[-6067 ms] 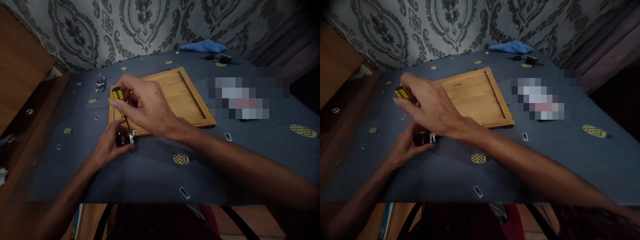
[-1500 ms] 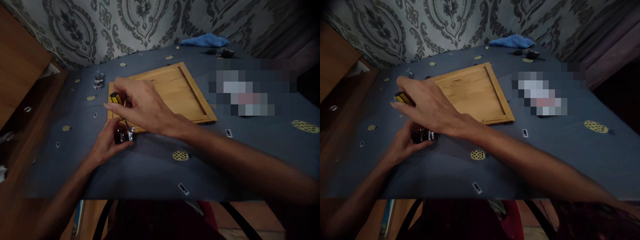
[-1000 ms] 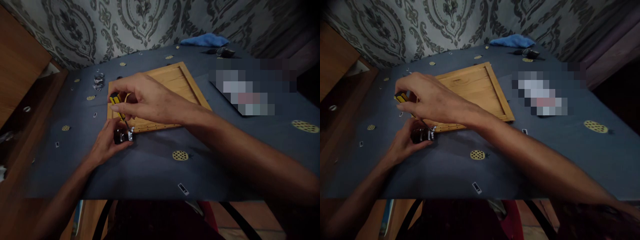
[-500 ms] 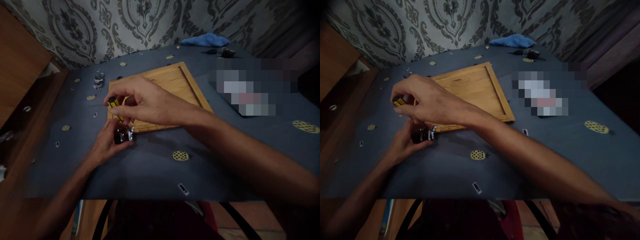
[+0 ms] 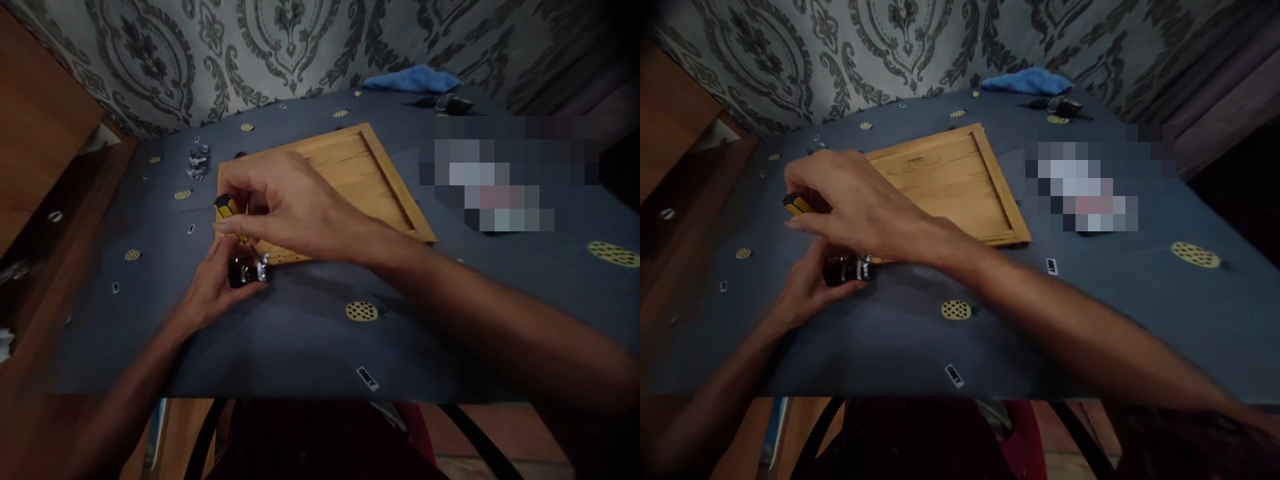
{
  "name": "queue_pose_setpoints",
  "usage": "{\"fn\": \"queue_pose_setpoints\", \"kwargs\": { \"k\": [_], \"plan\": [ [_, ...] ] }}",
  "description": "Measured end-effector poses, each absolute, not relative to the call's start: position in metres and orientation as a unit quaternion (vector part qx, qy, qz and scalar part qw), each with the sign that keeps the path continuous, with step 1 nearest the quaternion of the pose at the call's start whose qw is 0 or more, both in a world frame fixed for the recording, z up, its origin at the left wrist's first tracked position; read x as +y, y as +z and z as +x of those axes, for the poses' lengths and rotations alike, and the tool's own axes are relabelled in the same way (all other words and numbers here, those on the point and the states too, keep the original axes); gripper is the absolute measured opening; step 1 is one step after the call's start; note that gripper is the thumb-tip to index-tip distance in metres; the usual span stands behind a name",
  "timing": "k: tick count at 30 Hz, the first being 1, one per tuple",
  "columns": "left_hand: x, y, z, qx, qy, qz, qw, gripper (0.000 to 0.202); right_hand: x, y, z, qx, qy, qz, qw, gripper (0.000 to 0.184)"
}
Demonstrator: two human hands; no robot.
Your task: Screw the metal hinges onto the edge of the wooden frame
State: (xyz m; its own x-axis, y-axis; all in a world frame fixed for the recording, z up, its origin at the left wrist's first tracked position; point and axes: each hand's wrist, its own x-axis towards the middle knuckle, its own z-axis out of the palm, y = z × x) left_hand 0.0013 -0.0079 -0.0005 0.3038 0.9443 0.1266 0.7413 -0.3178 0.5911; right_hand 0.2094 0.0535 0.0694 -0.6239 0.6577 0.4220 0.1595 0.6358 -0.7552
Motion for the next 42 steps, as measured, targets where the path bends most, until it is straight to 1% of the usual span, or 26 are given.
{"fn": "queue_pose_setpoints", "kwargs": {
  "k": [2,4,6,9,11,15,20,26,29,31,33,35,38,40,41,42],
  "plan": [
    [-0.008,-0.001,0.001,0.541,0.237,0.778,0.214,0.049,0.052,0.064,0.204,-0.815,0.314,-0.262,0.411,0.028],
    [-0.008,-0.003,0.000,0.540,0.240,0.777,0.216,0.053,0.050,0.060,0.200,-0.798,0.300,-0.272,0.447,0.030],
    [-0.008,-0.004,-0.001,0.534,0.249,0.776,0.224,0.060,0.050,0.060,0.200,-0.787,0.307,-0.276,0.458,0.030],
    [-0.008,-0.006,-0.001,0.521,0.257,0.780,0.233,0.065,0.051,0.064,0.203,-0.783,0.307,-0.277,0.465,0.037],
    [-0.008,-0.005,-0.001,0.519,0.257,0.782,0.232,0.064,0.051,0.066,0.205,-0.788,0.300,-0.280,0.459,0.039],
    [-0.008,-0.004,-0.001,0.523,0.254,0.781,0.229,0.060,0.052,0.067,0.206,-0.809,0.285,-0.297,0.420,0.034],
    [-0.007,-0.005,-0.001,0.516,0.254,0.786,0.227,0.060,0.053,0.066,0.204,-0.818,0.268,-0.320,0.396,0.036],
    [-0.007,-0.003,0.000,0.521,0.252,0.784,0.224,0.059,0.052,0.065,0.203,-0.821,0.279,-0.306,0.392,0.034],
    [-0.007,-0.001,0.001,0.530,0.235,0.784,0.224,0.055,0.053,0.065,0.204,-0.818,0.301,-0.293,0.394,0.035],
    [-0.007,0.000,0.001,0.532,0.231,0.782,0.226,0.053,0.055,0.066,0.206,-0.814,0.321,-0.279,0.395,0.031],
    [-0.007,0.000,0.002,0.532,0.236,0.782,0.222,0.052,0.057,0.069,0.210,-0.818,0.346,-0.253,0.383,0.020],
    [-0.007,0.000,0.001,0.530,0.240,0.783,0.219,0.050,0.058,0.073,0.215,-0.829,0.373,-0.224,0.352,0.007],
    [-0.007,-0.001,0.001,0.529,0.241,0.782,0.224,0.048,0.058,0.079,0.220,-0.831,0.404,-0.212,0.319,0.012],
    [-0.007,-0.001,0.001,0.531,0.236,0.782,0.224,0.049,0.057,0.080,0.219,-0.822,0.411,-0.226,0.322,0.004],
    [-0.007,-0.002,0.001,0.533,0.235,0.782,0.221,0.049,0.057,0.080,0.218,-0.818,0.411,-0.233,0.329,0.004],
    [-0.008,-0.002,0.001,0.534,0.234,0.782,0.219,0.048,0.056,0.079,0.217,-0.814,0.410,-0.239,0.336,0.010]
  ]
}}
